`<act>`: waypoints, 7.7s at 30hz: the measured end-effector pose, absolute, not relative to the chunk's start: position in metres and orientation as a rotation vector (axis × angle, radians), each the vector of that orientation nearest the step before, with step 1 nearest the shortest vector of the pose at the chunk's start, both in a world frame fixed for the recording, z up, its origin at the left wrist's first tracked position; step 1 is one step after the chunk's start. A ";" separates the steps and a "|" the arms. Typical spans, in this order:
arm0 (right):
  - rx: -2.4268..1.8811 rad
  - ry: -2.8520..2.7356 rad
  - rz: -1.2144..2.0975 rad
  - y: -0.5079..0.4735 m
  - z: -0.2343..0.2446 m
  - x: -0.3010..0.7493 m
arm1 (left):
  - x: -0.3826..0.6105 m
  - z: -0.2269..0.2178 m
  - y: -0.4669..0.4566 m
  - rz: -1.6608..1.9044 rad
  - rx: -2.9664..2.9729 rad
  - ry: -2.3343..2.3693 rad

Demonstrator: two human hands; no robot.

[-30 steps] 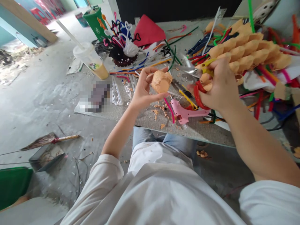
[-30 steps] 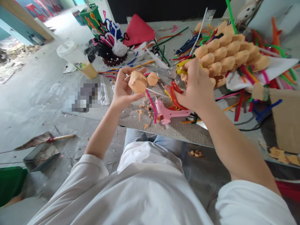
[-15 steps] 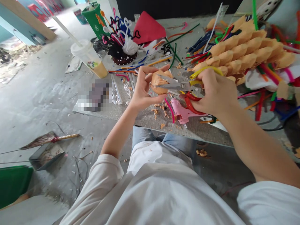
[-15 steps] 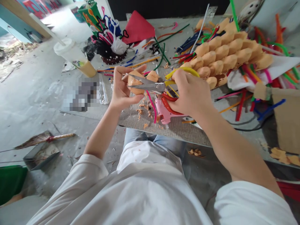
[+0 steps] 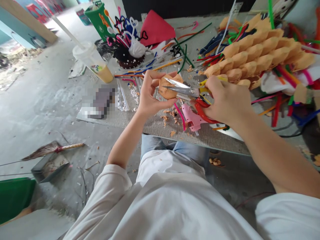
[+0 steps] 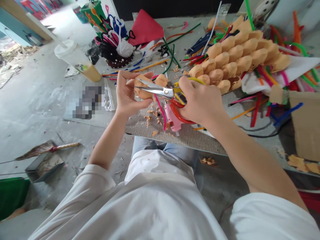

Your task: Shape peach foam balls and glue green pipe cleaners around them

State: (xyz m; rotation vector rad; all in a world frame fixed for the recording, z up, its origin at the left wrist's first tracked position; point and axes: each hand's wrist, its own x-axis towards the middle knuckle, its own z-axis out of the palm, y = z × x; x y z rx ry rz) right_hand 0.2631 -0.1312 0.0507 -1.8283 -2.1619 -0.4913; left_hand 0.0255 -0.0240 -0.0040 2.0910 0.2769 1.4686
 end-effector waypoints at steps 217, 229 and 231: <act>-1.882 -2.050 -0.022 -0.137 0.065 0.255 | 0.015 0.005 -0.025 1.268 1.905 0.432; -1.919 -2.100 -0.194 -0.138 0.061 0.253 | 0.011 0.008 -0.014 1.408 2.152 0.268; -1.929 -2.086 -0.222 -0.136 0.059 0.253 | 0.010 0.009 -0.016 1.370 2.120 0.255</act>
